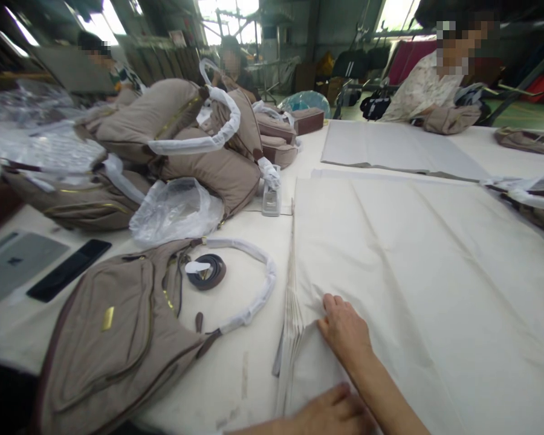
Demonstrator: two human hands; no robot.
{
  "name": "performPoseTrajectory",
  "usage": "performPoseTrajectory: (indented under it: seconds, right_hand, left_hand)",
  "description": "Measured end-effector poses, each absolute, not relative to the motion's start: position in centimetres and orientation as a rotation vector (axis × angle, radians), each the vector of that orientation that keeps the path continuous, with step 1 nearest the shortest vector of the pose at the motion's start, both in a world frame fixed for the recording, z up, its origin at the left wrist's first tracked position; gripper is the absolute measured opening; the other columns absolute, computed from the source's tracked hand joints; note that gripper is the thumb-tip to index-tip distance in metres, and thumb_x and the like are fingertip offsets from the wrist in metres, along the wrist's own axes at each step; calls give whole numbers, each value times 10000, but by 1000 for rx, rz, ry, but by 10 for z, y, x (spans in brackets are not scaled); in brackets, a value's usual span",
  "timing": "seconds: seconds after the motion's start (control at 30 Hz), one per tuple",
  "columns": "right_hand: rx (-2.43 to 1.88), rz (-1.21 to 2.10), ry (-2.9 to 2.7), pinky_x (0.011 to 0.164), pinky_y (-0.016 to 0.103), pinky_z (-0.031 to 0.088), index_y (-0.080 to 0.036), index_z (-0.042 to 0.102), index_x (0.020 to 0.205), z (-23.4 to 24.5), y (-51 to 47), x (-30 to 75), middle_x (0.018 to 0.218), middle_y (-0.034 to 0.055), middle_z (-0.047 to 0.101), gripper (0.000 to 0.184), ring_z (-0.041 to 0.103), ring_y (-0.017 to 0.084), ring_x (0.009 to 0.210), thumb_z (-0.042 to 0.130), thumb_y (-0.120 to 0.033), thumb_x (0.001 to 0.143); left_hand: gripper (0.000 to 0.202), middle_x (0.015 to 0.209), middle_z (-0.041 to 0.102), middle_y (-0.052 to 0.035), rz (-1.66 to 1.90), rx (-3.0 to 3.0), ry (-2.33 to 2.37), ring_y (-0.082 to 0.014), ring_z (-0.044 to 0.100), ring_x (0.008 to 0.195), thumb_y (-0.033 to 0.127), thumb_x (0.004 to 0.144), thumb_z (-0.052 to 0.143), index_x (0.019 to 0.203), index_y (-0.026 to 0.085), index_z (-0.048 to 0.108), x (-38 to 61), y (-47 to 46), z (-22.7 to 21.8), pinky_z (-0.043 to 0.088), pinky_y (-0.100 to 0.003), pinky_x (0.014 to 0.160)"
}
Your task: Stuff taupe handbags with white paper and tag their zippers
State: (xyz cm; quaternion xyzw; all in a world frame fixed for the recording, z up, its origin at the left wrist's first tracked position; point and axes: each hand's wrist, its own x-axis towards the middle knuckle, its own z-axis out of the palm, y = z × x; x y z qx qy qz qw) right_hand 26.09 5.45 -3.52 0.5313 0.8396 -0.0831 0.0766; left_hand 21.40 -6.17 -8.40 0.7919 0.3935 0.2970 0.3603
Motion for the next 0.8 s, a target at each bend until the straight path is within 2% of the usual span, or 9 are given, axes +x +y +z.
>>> performPoseTrajectory:
  seconds: [0.07, 0.2, 0.27, 0.4, 0.57, 0.73, 0.8]
  right_hand:
    - [1610, -352, 2543, 602, 280, 341, -189, 460, 864, -40, 61, 275, 852, 55, 583, 94, 563, 206, 772, 420, -151, 788]
    - [1640, -531, 2623, 646, 279, 360, -197, 442, 827, -49, 64, 285, 812, 32, 572, 74, 549, 188, 737, 435, -182, 756]
    - [1647, -549, 2658, 637, 276, 356, -201, 444, 818, -52, 63, 286, 797, 25, 571, 72, 541, 183, 714, 435, -194, 746]
    - [1668, -535, 2700, 613, 269, 344, -204, 455, 801, -52, 62, 286, 761, 19, 566, 84, 521, 175, 671, 435, -195, 720]
    - [1693, -567, 2661, 624, 271, 346, -205, 455, 810, -49, 62, 285, 758, 14, 561, 94, 525, 176, 681, 433, -196, 719]
    - [1725, -641, 2634, 638, 280, 365, -204, 470, 812, -48, 64, 288, 780, 25, 580, 94, 550, 186, 704, 439, -205, 723]
    - [1754, -682, 2629, 649, 282, 379, -204, 482, 840, -43, 63, 286, 774, 25, 600, 105, 570, 184, 707, 404, -218, 771]
  left_hand:
    - [157, 909, 732, -97, 801, 2199, 950, -238, 648, 875, 310, 779, 570, 833, 251, 706, 188, -72, -83, 499, -336, 780]
    - [293, 1009, 631, -149, 1212, 1614, 1361, -226, 586, 934, 207, 815, 446, 1068, 143, 579, 140, -75, -61, 488, -357, 814]
    - [309, 1068, 584, -140, 1212, 1283, 1479, -202, 579, 928, 200, 837, 424, 1117, 134, 537, 129, -67, -46, 495, -326, 781]
    - [355, 1053, 588, -118, 1081, 980, 1564, -179, 587, 835, 237, 839, 445, 1156, 103, 531, 127, -47, -34, 478, -307, 764]
    - [253, 953, 582, -77, 953, 1028, 1670, -186, 567, 839, 183, 774, 489, 968, 129, 643, 130, -27, -46, 461, -311, 790]
    - [116, 881, 539, -52, 924, 1059, 1759, -191, 540, 841, 180, 733, 568, 814, 161, 648, 132, -16, -48, 449, -315, 798]
    - [97, 854, 514, -40, 931, 1073, 1808, -182, 531, 812, 158, 747, 548, 772, 174, 640, 134, -15, -45, 440, -320, 796]
